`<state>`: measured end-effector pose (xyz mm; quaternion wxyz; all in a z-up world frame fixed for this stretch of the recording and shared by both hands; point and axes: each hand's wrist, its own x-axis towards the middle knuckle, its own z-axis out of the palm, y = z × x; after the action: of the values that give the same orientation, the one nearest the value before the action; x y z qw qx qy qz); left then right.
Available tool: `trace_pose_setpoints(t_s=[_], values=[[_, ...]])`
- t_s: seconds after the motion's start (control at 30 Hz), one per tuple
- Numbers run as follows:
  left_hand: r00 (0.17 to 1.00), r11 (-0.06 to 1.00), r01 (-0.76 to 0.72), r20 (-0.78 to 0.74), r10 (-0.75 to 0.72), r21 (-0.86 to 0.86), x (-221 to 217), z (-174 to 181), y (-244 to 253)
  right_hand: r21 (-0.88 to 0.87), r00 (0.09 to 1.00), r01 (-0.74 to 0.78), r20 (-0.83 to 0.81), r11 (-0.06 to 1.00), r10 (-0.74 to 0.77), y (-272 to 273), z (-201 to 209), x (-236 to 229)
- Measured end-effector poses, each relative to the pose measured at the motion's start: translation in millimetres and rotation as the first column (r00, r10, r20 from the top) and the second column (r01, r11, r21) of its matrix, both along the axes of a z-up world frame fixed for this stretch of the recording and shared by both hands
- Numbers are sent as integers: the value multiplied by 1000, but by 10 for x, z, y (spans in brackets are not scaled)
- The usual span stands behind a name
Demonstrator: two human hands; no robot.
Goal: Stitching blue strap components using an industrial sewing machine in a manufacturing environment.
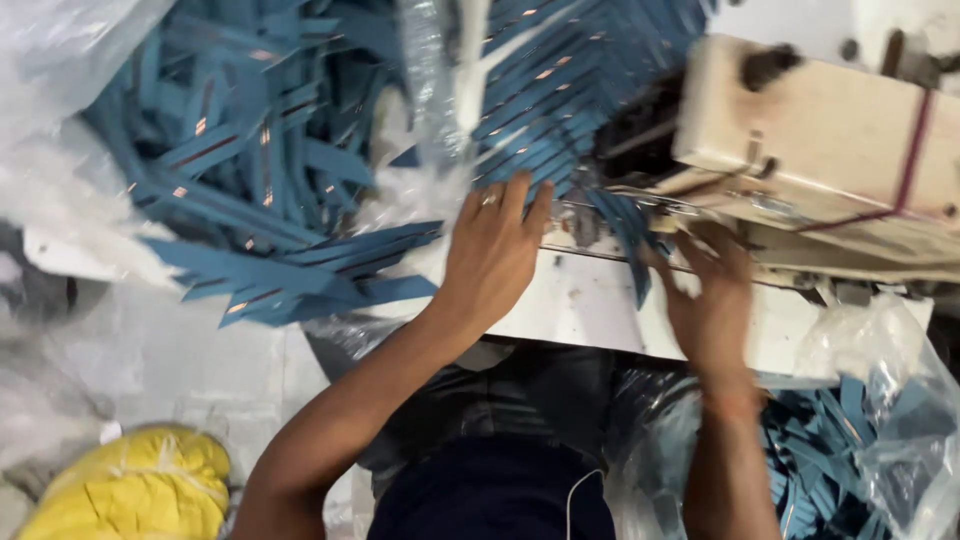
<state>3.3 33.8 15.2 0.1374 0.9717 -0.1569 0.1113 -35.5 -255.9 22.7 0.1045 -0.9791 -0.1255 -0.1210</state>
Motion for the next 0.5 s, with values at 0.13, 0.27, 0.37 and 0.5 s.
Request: trace_pose_setpoints(t_s=[0.13, 0.27, 0.37, 0.5], values=[[995, 965, -78, 38, 90, -249, -447, 341, 881, -129, 795, 380, -461, 916, -394, -1168, 160, -962], [977, 965, -204, -90, 192, -166, -684, 191, 1303, -296, 858, -10, -493, 955, -143, -2016, -598, -1827], [986, 966, -168, -45, 162, -194, -645, 52, 1390, -377, 644, 181, -653, 908, -399, -2020, -713, -1845], [989, 967, -149, -9, 150, -208, -641, -20, 1418, -339, 302, 598, -744, 726, -596, -1606, -388, -1624]])
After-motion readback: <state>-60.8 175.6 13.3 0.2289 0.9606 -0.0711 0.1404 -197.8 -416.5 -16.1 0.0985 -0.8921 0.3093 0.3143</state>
